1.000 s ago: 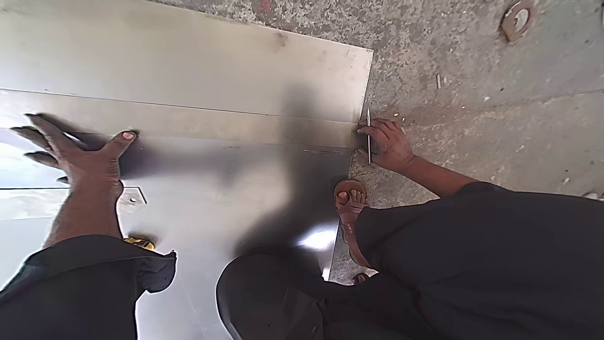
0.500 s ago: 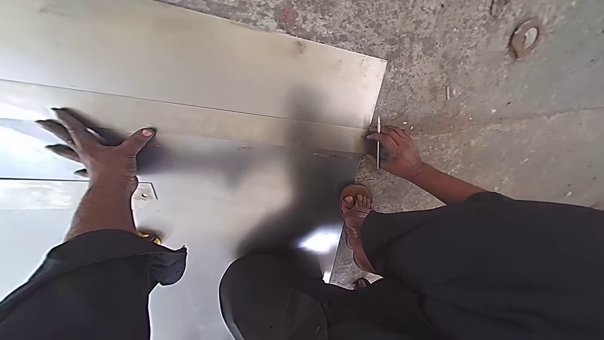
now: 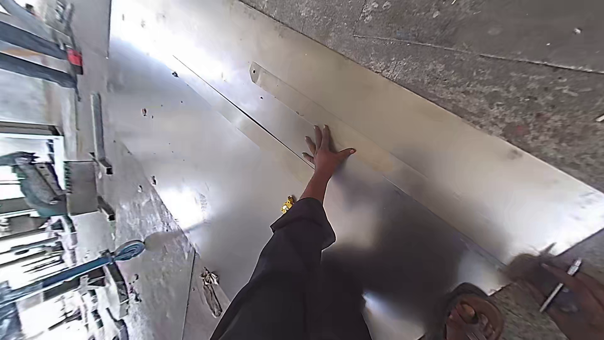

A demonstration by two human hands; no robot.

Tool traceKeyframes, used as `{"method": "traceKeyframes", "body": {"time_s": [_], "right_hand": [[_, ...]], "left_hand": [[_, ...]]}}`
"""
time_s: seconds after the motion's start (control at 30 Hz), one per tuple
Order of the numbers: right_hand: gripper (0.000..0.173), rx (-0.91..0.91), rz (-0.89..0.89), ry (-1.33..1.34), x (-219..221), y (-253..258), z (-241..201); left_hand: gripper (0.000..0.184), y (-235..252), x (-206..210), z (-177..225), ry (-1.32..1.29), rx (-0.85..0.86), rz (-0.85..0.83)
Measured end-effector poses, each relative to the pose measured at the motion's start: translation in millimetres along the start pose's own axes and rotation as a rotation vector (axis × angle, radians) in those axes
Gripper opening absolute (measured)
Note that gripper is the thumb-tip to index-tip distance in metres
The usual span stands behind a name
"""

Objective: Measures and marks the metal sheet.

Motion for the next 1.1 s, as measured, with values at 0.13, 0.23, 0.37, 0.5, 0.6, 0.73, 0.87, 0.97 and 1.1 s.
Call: {"method": "traceKeyframes", "body": {"time_s": [0.13,0.23,0.37,0.5,0.6,0.73,0.87,0.97,1.1], "right_hand": [[0.057,0.0,-0.002,-0.012,5.4,-4.1,4.5],[0.055,0.012,0.002,-0.007,4.0,-2.2,1.9],[0.052,0.015,0.001,-0.006,-11.7,7.9,-11.9],[0.054,-0.005,0.002,-0.021,-11.4,8.9,-12.0],[0.055,0.002,-0.002,-0.029,-9.7,8.5,-10.5],[0.055,0.002,0.033,-0.036,-2.2,1.8,-2.3],[0.055,-0.005,0.046,-0.031,0.1,1.5,-1.3],[0.054,-0.002,0.039,-0.024,1.1,1.2,-2.0],[0.051,0.009,0.043,-0.027,5.7,-2.1,-2.4]], "left_hand": [[0.123,0.5,2.8,3.4,0.04,-0.005,-0.002],[0.121,0.1,4.1,6.6,0.075,-0.017,0.002],[0.12,-1.7,3.5,10.8,0.084,-0.037,-0.008],[0.121,-2.0,1.8,9.1,0.06,-0.003,0.01],[0.122,-3.3,0.2,6.5,0.031,0.019,0.017],[0.122,-2.6,2.7,5.5,0.044,0.026,0.024],[0.12,-1.4,2.8,5.3,0.064,0.019,0.014],[0.119,-0.1,3.8,5.8,0.076,0.016,0.019],[0.118,-0.6,4.0,7.2,0.089,0.014,0.008]]}}
Point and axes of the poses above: each hand's wrist, its own y-axis towards the middle knuckle, its own x-axis out of the palm, z = x × y, the point moved 4 cm from there along y, towards the middle knuckle, and after that the axes turned 13 degrees about -y, right-handed, at the moved point
